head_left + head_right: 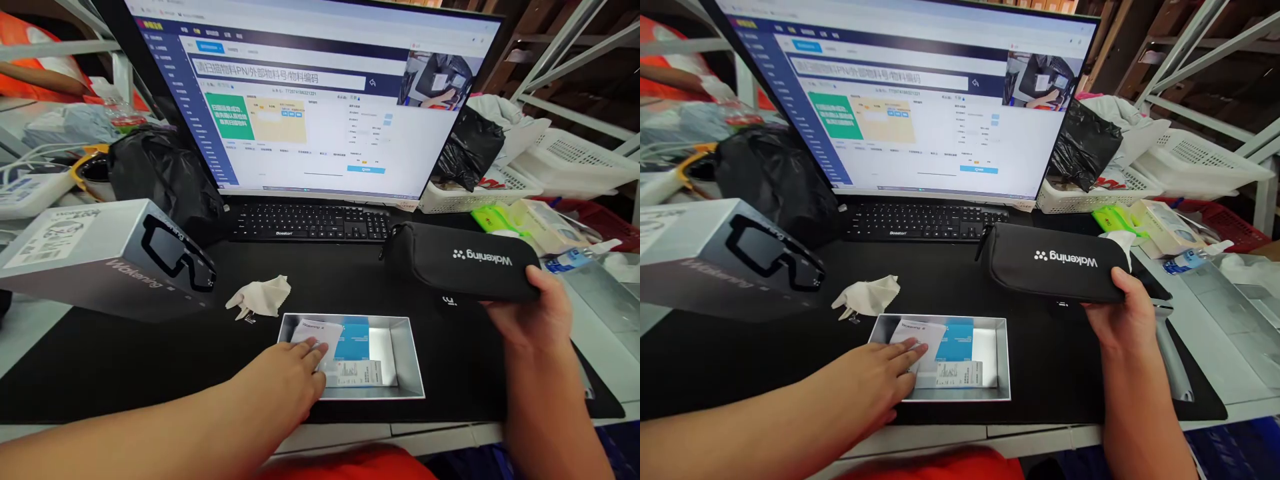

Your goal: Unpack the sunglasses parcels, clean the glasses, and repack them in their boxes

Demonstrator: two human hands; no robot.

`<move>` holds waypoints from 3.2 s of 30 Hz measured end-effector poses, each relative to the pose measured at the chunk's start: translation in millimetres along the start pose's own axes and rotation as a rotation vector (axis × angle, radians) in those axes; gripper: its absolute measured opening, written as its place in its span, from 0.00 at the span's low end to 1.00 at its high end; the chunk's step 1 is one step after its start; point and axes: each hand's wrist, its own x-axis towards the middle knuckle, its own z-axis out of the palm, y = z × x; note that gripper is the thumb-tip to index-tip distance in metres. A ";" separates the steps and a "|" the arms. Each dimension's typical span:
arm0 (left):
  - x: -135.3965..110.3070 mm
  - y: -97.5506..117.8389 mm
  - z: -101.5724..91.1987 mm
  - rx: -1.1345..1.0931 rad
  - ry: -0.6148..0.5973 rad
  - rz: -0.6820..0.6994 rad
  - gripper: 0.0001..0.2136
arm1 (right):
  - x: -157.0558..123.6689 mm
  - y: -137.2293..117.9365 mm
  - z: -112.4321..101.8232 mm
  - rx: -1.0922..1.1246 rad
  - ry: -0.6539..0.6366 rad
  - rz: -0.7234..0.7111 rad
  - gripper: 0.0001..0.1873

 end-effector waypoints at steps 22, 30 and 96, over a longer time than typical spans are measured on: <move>19.9 1.3 17.2 0.032 -0.155 -0.043 0.21 | -8.6 -1.2 5.4 -0.021 0.084 0.098 0.18; 29.7 15.8 -22.7 0.078 -0.471 -0.123 0.27 | -18.3 -3.7 9.3 -0.084 0.044 0.177 0.20; -80.5 -2.3 17.9 -0.411 0.760 -0.418 0.51 | -122.1 32.8 40.1 -0.591 -0.570 0.112 0.36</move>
